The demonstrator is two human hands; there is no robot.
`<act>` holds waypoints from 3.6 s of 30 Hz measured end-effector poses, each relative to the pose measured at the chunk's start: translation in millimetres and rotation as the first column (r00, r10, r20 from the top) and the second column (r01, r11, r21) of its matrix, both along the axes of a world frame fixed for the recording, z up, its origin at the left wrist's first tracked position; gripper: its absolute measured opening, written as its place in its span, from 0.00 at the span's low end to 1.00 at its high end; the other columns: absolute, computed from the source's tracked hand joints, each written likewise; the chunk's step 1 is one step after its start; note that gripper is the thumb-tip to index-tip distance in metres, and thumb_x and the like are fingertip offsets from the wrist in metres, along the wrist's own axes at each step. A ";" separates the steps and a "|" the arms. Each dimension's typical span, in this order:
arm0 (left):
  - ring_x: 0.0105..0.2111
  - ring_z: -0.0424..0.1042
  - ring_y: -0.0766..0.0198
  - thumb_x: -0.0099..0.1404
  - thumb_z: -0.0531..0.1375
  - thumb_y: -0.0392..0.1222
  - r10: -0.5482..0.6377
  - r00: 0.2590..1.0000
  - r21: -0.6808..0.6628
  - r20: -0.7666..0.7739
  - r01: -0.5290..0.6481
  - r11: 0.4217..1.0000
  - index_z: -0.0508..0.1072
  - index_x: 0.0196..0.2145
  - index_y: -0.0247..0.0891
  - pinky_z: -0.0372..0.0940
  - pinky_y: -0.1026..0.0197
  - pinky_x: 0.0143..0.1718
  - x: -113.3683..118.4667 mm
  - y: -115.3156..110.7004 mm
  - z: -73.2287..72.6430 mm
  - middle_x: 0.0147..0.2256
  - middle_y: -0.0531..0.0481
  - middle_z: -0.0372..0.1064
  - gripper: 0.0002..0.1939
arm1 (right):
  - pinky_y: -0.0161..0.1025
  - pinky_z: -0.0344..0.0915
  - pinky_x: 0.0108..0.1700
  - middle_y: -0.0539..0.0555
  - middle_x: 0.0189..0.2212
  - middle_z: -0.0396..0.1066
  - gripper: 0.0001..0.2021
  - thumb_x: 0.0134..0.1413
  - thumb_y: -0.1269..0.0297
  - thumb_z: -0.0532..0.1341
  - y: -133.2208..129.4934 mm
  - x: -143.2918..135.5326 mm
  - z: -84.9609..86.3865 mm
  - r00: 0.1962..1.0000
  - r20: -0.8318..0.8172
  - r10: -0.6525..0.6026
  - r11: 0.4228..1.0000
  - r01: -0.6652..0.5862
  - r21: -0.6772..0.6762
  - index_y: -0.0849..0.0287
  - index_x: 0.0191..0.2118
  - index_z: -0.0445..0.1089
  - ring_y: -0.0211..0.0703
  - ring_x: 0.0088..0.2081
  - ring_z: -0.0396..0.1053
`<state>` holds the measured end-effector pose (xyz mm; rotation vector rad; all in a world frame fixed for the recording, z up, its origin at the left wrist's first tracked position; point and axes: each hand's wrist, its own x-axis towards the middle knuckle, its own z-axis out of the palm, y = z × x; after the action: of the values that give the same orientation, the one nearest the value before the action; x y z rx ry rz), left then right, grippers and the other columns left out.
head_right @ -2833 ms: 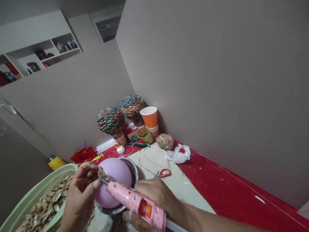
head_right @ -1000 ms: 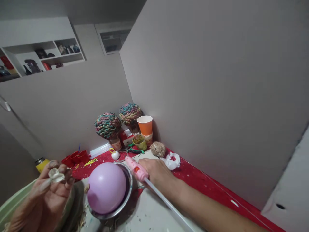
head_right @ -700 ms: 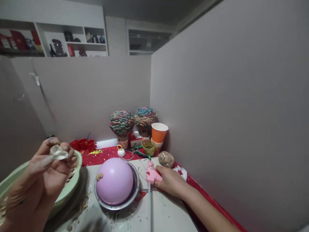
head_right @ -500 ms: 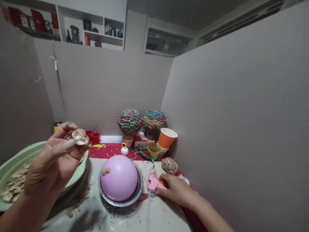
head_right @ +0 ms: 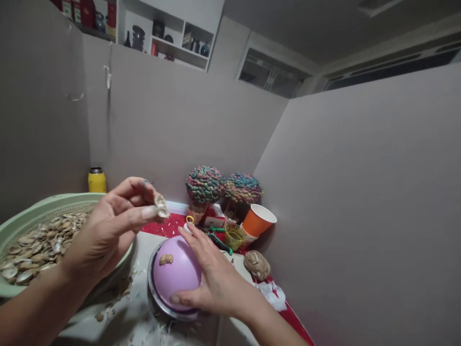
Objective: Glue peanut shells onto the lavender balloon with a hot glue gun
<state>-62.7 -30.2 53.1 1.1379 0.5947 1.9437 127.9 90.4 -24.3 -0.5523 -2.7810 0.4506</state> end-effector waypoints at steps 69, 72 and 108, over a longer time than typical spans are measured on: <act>0.32 0.71 0.59 0.67 0.53 0.36 0.056 0.069 0.028 -0.996 -0.357 0.934 0.71 0.35 0.40 0.64 0.58 0.35 19.1 21.7 -40.8 0.32 0.48 0.73 0.07 | 0.59 0.48 0.65 0.63 0.68 0.48 0.50 0.47 0.47 0.69 37.2 17.6 -31.6 0.920 -0.304 0.248 0.953 -0.287 -0.092 0.52 0.70 0.42 0.60 0.67 0.46; 0.33 0.72 0.60 0.68 0.53 0.35 0.092 0.078 0.063 -0.993 -0.319 0.946 0.71 0.36 0.40 0.65 0.58 0.36 16.9 21.9 -44.4 0.33 0.49 0.73 0.07 | 0.58 0.48 0.65 0.62 0.68 0.49 0.50 0.48 0.47 0.69 36.4 17.3 -30.3 0.917 -0.311 0.249 0.951 -0.292 -0.101 0.53 0.70 0.43 0.59 0.67 0.46; 0.67 0.50 0.52 0.69 0.51 0.54 0.028 0.705 -0.388 -0.708 -0.422 0.819 0.63 0.62 0.37 0.42 0.47 0.68 16.2 37.3 -114.4 0.65 0.42 0.56 0.28 | 0.62 0.47 0.64 0.57 0.70 0.41 0.49 0.47 0.55 0.72 32.9 26.5 -33.6 0.950 -0.203 0.237 0.964 -0.255 -0.069 0.41 0.69 0.43 0.59 0.69 0.41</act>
<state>-46.5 7.1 -61.3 1.4313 1.6450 1.3365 154.4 123.3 -57.9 -0.1667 -2.6593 0.6550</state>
